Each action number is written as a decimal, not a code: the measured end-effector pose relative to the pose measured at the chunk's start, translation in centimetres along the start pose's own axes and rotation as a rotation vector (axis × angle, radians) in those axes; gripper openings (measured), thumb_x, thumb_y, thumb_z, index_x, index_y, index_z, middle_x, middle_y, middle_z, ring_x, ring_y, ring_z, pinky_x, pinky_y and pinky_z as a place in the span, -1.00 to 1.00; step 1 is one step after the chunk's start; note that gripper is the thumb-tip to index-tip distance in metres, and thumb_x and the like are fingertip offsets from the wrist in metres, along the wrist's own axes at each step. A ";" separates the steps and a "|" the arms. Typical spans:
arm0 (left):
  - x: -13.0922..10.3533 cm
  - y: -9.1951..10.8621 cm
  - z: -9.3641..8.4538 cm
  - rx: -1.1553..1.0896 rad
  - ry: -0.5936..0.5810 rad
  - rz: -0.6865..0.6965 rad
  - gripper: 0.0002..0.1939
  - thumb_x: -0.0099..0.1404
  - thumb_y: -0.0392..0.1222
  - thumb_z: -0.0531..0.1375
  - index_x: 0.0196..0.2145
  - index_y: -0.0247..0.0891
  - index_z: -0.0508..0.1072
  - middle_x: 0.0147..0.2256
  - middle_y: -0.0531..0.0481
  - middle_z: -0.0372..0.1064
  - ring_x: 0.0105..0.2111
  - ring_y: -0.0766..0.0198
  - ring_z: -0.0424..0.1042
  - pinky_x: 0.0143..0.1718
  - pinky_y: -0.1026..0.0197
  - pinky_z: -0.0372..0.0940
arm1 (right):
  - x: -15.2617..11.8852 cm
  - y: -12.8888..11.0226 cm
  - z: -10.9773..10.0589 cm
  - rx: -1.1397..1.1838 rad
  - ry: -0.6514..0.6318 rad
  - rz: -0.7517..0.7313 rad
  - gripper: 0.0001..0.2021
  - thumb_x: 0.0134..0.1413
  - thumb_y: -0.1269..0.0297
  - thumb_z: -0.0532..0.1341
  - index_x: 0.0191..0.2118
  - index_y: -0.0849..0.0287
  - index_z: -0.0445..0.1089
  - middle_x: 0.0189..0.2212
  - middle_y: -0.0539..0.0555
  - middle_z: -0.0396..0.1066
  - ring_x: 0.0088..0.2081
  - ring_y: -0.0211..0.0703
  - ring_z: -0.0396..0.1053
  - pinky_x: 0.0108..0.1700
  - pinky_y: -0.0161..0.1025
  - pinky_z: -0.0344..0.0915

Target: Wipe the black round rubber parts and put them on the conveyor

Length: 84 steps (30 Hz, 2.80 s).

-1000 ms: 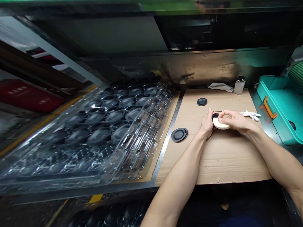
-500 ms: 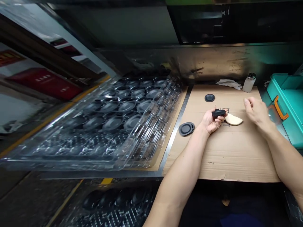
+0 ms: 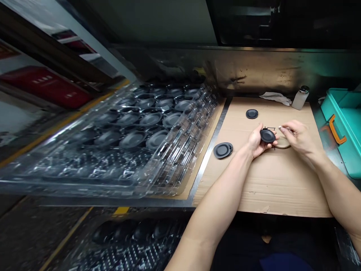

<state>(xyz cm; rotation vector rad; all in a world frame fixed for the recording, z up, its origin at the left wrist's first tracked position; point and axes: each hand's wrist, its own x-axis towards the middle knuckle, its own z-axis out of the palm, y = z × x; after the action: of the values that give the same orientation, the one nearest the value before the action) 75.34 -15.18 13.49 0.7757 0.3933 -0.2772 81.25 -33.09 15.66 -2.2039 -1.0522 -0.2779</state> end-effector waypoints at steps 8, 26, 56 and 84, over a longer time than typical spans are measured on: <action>0.2 -2.4 1.2 0.183 0.112 0.186 -0.37 0.50 0.30 -0.04 -0.18 -0.35 0.50 -0.61 -0.02 0.37 -0.67 0.25 0.39 -0.69 0.29 0.23 | -1.0 -0.9 3.4 -0.207 -0.055 -0.082 -0.65 0.45 0.19 0.01 0.02 0.03 0.56 -0.13 0.19 0.46 -0.11 0.01 0.38 -0.06 -0.13 0.32; -1.1 0.7 -0.4 0.140 -0.165 -0.081 -0.51 0.51 0.19 -0.04 -0.11 -0.29 0.44 -0.40 -0.23 0.53 -0.59 0.21 0.51 -0.76 0.42 0.10 | -0.6 0.1 1.8 0.126 0.056 0.049 -0.74 0.38 0.13 0.11 -0.13 0.10 0.51 -0.21 0.10 0.57 -0.16 -0.05 0.48 -0.05 -0.17 0.34; -0.6 -2.9 0.8 0.644 0.178 0.249 -0.34 0.47 0.29 -0.02 -0.54 -0.29 0.40 -0.68 -0.08 0.36 -0.77 0.27 0.34 -0.79 0.32 0.10 | -1.1 -2.2 2.0 -0.433 -0.184 -0.032 -0.72 0.32 0.31 0.09 -0.33 0.18 0.53 -0.29 0.14 0.53 -0.25 -0.10 0.38 -0.23 -0.18 0.12; -1.4 2.3 -0.7 -0.281 0.129 -0.131 -0.36 0.56 0.10 -0.22 -0.07 -0.51 0.43 -0.50 -0.22 0.44 -0.63 0.32 0.39 -0.71 0.42 0.25 | -0.1 3.3 -1.5 -0.560 -0.109 0.375 -0.69 0.25 0.21 0.13 -0.14 0.14 0.63 -0.23 0.26 0.58 -0.14 0.16 0.45 -0.10 -0.02 0.27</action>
<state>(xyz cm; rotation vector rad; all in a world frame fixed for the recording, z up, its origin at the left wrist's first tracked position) 74.84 -13.03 15.06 0.4932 0.5932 -0.2880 83.86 -35.65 15.18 -2.8917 -0.6374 -0.3111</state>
